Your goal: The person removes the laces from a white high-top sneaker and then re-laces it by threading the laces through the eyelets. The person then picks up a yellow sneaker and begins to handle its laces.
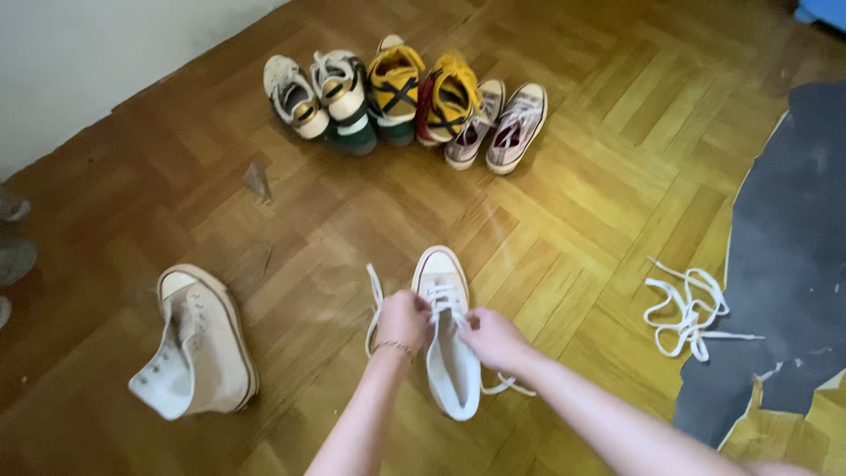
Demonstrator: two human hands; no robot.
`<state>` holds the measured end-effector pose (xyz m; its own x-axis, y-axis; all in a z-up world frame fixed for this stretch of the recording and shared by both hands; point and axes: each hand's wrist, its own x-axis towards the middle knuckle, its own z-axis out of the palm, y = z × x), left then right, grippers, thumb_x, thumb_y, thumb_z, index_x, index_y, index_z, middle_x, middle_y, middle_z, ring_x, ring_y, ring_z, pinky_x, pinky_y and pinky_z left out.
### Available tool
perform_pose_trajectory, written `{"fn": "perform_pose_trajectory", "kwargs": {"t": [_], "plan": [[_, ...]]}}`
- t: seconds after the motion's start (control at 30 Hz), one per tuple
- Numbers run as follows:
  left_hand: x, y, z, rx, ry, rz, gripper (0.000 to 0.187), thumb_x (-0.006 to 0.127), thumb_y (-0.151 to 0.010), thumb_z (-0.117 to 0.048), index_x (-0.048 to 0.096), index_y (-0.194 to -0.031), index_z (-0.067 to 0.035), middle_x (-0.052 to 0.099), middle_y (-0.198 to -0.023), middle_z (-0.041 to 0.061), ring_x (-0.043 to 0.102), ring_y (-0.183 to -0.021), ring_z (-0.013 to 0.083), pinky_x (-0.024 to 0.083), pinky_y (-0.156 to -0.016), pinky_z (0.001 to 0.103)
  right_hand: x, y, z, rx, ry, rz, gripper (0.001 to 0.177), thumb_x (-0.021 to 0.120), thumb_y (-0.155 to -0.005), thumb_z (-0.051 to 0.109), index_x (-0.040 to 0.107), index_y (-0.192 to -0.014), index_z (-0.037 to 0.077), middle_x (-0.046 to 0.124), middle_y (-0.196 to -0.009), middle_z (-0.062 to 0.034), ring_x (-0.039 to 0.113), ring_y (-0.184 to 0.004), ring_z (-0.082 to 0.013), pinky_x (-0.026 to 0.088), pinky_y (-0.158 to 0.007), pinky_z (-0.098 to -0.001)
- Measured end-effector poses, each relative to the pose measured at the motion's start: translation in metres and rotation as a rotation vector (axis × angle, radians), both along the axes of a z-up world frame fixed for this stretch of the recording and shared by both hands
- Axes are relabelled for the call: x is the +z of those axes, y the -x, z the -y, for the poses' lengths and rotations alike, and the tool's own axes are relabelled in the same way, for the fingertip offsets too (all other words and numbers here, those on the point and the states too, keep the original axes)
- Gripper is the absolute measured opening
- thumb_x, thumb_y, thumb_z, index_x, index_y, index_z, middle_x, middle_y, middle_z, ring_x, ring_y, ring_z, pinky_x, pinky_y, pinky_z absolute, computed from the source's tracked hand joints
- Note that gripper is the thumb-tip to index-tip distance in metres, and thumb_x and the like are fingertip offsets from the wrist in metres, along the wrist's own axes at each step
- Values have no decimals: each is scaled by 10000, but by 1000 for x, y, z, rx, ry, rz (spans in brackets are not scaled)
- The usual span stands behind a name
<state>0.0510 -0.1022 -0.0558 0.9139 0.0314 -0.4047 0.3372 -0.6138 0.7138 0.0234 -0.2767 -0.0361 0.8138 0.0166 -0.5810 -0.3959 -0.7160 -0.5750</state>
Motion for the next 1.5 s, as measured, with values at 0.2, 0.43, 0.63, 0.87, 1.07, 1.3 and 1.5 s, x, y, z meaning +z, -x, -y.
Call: {"fn": "perform_pose_trajectory", "kwargs": {"t": [0.2, 0.43, 0.63, 0.87, 1.07, 1.3, 1.5], "plan": [[0, 10, -5, -22, -30, 135, 122, 779, -772, -116, 791, -888, -81, 769, -868, 147, 759, -796, 298, 595, -776, 380, -5, 4, 1, -36, -71, -53, 488, 693, -837, 276, 661, -1283, 81, 769, -1116, -122, 750, -991, -239, 574, -897, -348], [14, -5, 21, -522, -275, 356, 82, 696, -817, -94, 764, -859, -80, 702, -990, 121, 690, -950, 325, 555, -809, 449, -6, 5, 1, -69, -78, -40, 496, 712, -805, 255, 672, -1241, 21, 768, -1090, -156, 753, -972, -259, 576, -892, -359], [-22, -19, 23, -624, -418, 608, 97, 675, -748, 14, 709, -834, -17, 685, -961, 161, 696, -948, 346, 574, -737, 435, -20, 5, 9, -79, -108, -63, 494, 698, -817, 308, 701, -1205, 1, 779, -1067, -162, 753, -971, -250, 572, -893, -353], [-13, -22, 5, -69, 207, 82, 77, 658, -913, -128, 659, -960, -67, 747, -892, 153, 717, -839, 311, 575, -729, 404, -26, 7, 14, -110, -98, -134, 492, 695, -807, 335, 699, -1206, 48, 775, -1037, -127, 751, -930, -232, 578, -858, -353], [7, -24, 17, -624, -329, 552, 108, 769, -737, -166, 762, -826, -104, 758, -881, 140, 681, -949, 379, 522, -750, 500, -22, 8, 7, -127, -150, -114, 441, 676, -837, 313, 707, -1166, 21, 782, -1001, -120, 745, -915, -224, 567, -852, -349], [4, -27, 3, -46, 147, 89, 184, 648, -902, -210, 707, -957, -45, 754, -827, 130, 759, -774, 312, 618, -759, 459, -11, 9, 5, -113, -130, -61, 435, 676, -840, 305, 715, -1172, 28, 772, -987, -128, 738, -897, -225, 557, -841, -352], [25, -17, 12, -492, -221, 690, 213, 746, -655, -181, 763, -861, -130, 756, -835, 134, 727, -844, 389, 533, -723, 529, -9, 8, 2, -143, -127, -53, 460, 674, -831, 310, 697, -1200, 36, 777, -965, -136, 747, -872, -235, 574, -814, -358]]}}
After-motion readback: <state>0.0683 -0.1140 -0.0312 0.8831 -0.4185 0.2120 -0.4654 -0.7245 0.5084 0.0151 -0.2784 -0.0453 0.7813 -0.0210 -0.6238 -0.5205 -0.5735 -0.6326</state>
